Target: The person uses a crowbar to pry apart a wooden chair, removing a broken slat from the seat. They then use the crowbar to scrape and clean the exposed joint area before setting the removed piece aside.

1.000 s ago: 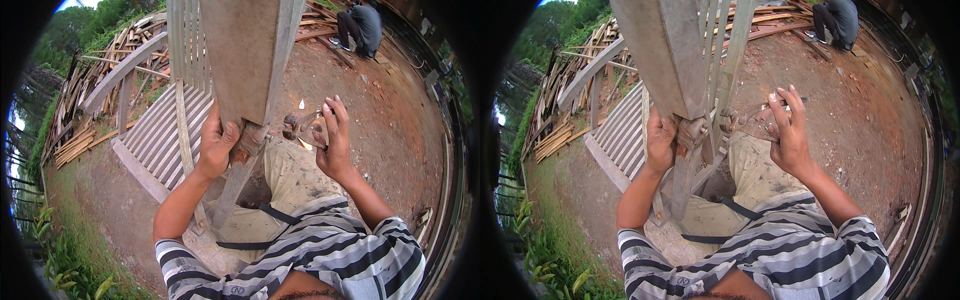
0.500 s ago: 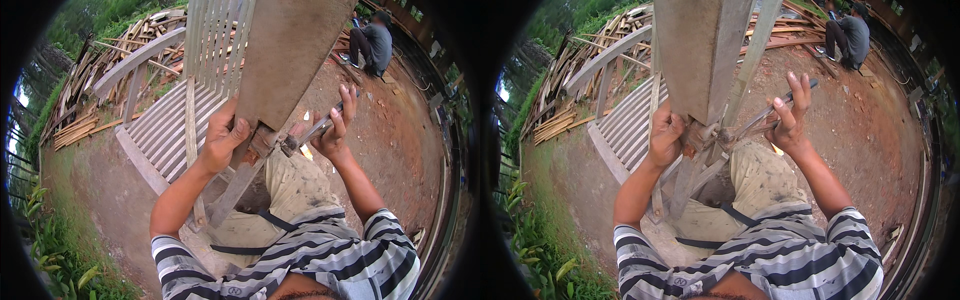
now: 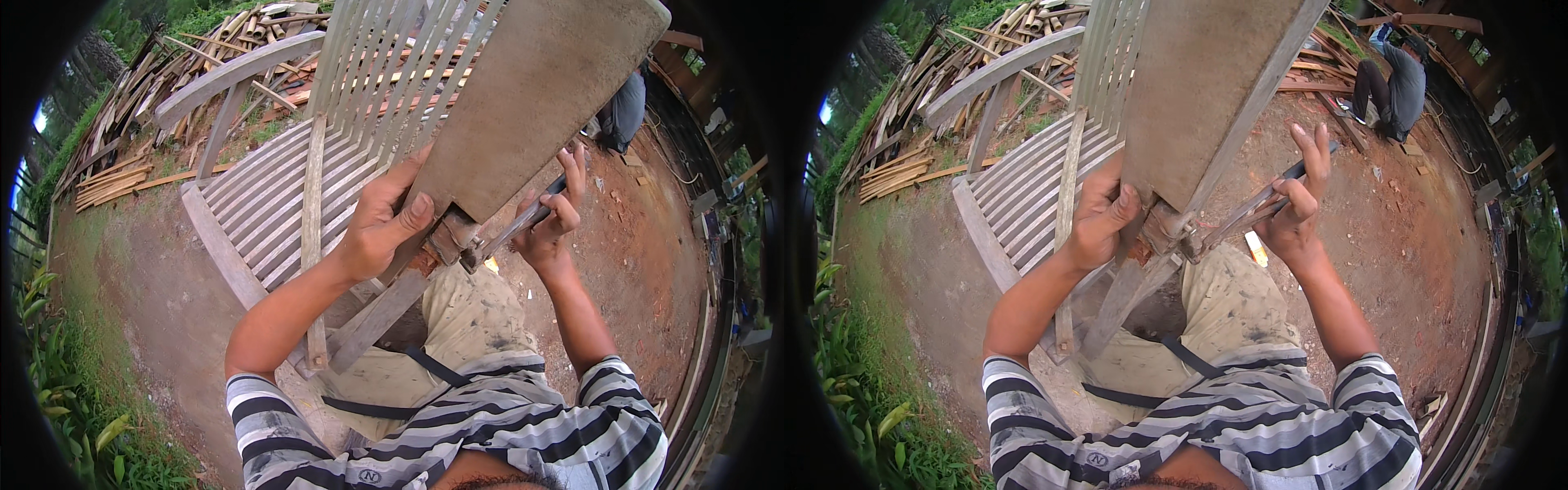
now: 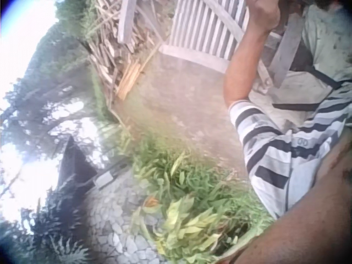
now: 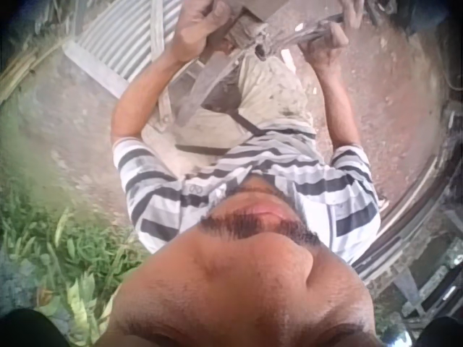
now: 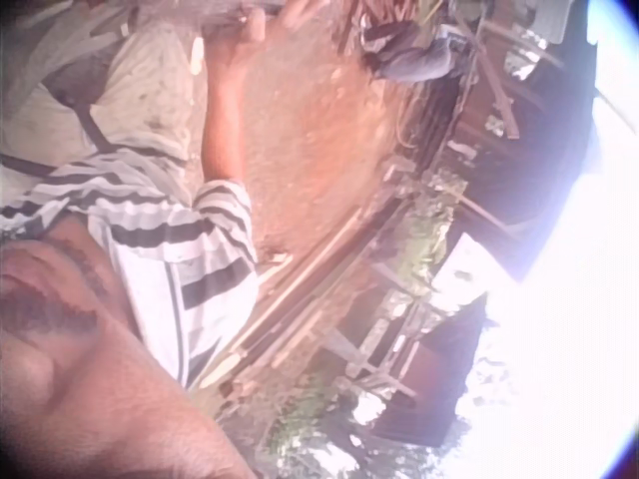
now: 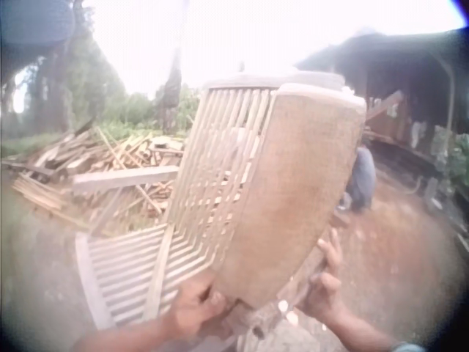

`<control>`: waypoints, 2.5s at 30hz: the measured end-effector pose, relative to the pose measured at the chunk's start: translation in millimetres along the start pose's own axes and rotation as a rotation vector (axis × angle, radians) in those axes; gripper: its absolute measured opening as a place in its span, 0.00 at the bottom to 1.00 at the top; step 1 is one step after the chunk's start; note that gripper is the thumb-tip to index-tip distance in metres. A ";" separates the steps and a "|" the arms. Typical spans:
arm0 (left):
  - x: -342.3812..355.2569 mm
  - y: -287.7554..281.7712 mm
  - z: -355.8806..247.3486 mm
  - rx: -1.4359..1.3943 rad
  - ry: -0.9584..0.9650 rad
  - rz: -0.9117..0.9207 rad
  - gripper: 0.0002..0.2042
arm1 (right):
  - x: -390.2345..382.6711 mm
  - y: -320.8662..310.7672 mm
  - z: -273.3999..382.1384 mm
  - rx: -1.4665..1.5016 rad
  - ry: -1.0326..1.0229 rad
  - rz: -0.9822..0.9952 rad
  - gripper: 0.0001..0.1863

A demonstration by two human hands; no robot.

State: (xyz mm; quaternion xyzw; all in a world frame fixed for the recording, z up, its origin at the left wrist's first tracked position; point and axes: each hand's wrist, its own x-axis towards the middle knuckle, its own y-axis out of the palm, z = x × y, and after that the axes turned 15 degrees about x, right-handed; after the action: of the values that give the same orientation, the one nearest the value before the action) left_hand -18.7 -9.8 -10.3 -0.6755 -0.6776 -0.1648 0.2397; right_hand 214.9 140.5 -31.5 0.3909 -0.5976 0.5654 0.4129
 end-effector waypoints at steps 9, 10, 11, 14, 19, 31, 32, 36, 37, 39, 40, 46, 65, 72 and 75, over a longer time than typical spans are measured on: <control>-0.8 5.9 -5.0 0.091 0.056 -0.103 0.31 | -52.5 -9.8 80.8 0.552 1.187 0.533 0.23; -1.1 7.9 -2.3 0.127 0.067 -0.134 0.30 | -66.4 -13.5 86.0 0.622 1.353 0.602 0.21; 0.4 7.1 1.4 0.181 0.062 -0.161 0.29 | -71.4 -16.2 90.8 0.714 1.460 0.625 0.20; 7.2 17.5 5.8 0.214 0.125 -0.287 0.28 | -74.1 -20.4 100.0 0.913 1.714 0.688 0.21; 9.0 7.6 0.3 0.287 -0.005 -0.141 0.35 | -58.5 -21.7 110.0 0.713 1.501 0.510 0.23; 13.3 10.8 4.5 0.226 0.040 -0.208 0.36 | -20.6 -6.7 57.0 -0.196 0.197 0.196 0.47; 14.7 13.4 10.5 0.210 0.071 -0.230 0.36 | -19.3 -6.4 54.4 -0.192 0.189 0.184 0.47; 15.7 15.8 18.1 0.189 0.111 -0.258 0.37 | -26.4 -3.8 38.3 -0.167 0.120 0.147 0.45; 16.1 15.6 16.1 0.185 0.105 -0.253 0.37 | -29.2 -2.4 34.2 -0.156 0.101 0.131 0.45; 14.3 14.9 13.3 0.177 0.083 -0.241 0.37 | -33.8 3.8 28.8 -0.111 0.069 0.081 0.44; 13.8 14.9 14.1 0.174 0.080 -0.241 0.37 | -33.4 6.2 29.6 -0.112 0.072 0.081 0.43; 10.9 6.1 6.5 0.198 -0.018 -0.127 0.45 | -38.5 13.3 22.7 -0.079 0.067 0.046 0.41; 11.2 4.5 11.9 0.196 -0.028 -0.063 0.52 | -40.7 0.3 6.9 -0.240 -0.077 0.123 0.55; 14.6 14.7 10.9 0.177 0.099 -0.244 0.37 | -42.5 12.4 3.8 -0.142 -0.022 -0.004 0.33; 16.0 15.5 15.0 0.175 0.110 -0.249 0.38 | -43.8 13.6 3.3 -0.115 0.017 -0.023 0.31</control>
State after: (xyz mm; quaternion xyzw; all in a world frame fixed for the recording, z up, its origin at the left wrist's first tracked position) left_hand -4.4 12.3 -15.5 -0.5526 -0.7538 -0.1702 0.3121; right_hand 217.5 138.0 -77.4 0.3685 -0.6210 0.5286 0.4464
